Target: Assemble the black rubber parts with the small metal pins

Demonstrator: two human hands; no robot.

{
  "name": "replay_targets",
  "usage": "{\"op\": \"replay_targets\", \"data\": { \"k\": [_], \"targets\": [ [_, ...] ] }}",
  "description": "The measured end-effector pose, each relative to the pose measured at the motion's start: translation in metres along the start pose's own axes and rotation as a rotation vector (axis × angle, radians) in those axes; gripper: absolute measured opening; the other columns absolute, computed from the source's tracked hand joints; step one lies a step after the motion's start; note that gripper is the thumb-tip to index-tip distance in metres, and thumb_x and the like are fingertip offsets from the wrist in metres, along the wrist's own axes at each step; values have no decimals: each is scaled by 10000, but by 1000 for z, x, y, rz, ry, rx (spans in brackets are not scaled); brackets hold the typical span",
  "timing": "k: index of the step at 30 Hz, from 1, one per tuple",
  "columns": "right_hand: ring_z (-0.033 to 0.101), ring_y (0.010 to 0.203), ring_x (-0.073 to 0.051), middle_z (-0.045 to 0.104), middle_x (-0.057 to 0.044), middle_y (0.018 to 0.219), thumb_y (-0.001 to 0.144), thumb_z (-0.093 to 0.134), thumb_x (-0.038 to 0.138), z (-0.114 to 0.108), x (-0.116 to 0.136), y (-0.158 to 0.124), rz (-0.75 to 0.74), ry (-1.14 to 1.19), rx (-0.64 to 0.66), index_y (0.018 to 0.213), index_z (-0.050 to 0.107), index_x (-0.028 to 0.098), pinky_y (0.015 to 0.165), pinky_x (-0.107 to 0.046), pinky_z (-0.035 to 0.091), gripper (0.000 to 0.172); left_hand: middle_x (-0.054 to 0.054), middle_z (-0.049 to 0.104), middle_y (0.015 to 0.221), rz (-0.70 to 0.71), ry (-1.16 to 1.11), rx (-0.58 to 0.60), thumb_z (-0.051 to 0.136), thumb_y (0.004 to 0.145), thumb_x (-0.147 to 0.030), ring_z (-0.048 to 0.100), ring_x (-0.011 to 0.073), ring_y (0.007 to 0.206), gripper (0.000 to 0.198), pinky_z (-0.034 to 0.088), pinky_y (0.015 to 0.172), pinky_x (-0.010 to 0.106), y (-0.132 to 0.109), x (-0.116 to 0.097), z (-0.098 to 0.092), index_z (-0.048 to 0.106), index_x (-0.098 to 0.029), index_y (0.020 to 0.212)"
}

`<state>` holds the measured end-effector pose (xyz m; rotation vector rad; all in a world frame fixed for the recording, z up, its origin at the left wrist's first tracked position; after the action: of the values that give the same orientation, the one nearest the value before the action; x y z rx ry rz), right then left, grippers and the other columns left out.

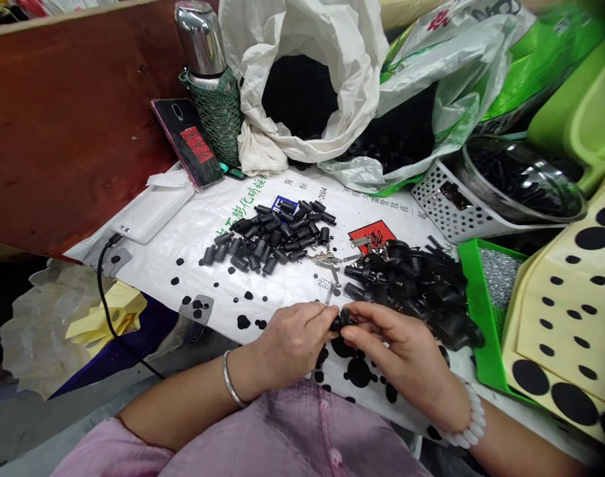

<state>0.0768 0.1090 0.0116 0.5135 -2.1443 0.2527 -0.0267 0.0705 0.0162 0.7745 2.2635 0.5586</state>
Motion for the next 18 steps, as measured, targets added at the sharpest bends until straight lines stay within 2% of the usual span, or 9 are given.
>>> {"op": "replay_targets", "data": {
  "k": [3,6,13,18],
  "targets": [
    [668,555,-148,678,-25,672,814,558,389,10,-17,0,220,175,71,863,605,175,485,-214,539,225,119,659,832,14,60,-17,438,889,-169,654,194,775,233,586,654,313,-2,0,2,521,-57,1075],
    [660,554,-145,668,-26,649,789,571,419,15,-23,-1,334,241,107,843,610,163,484,-211,527,264,109,657,826,30,79,-48,444,887,-163,653,185,767,231,587,647,303,-3,-1,0,519,-67,1084],
    [628,525,-133,659,-18,568,758,581,464,16,-26,0,428,378,91,903,615,140,513,-225,519,357,112,648,874,57,84,-80,462,874,-144,644,180,808,270,583,696,310,-2,0,-6,504,-67,1130],
    [561,403,-93,615,0,465,770,546,516,26,-35,-4,547,416,191,684,573,148,421,-182,454,379,111,654,856,94,110,-45,473,852,-89,645,184,790,268,583,677,300,-1,-1,1,518,-49,1112]
  ]
}}
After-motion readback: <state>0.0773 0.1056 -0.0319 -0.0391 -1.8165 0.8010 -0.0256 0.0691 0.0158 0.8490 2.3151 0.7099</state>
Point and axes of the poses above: each hand's wrist, its own y-axis towards the middle knuckle, its own z-axis out of the palm, x = y × z, the point moved 9 cm from there along y, towards the middle knuckle
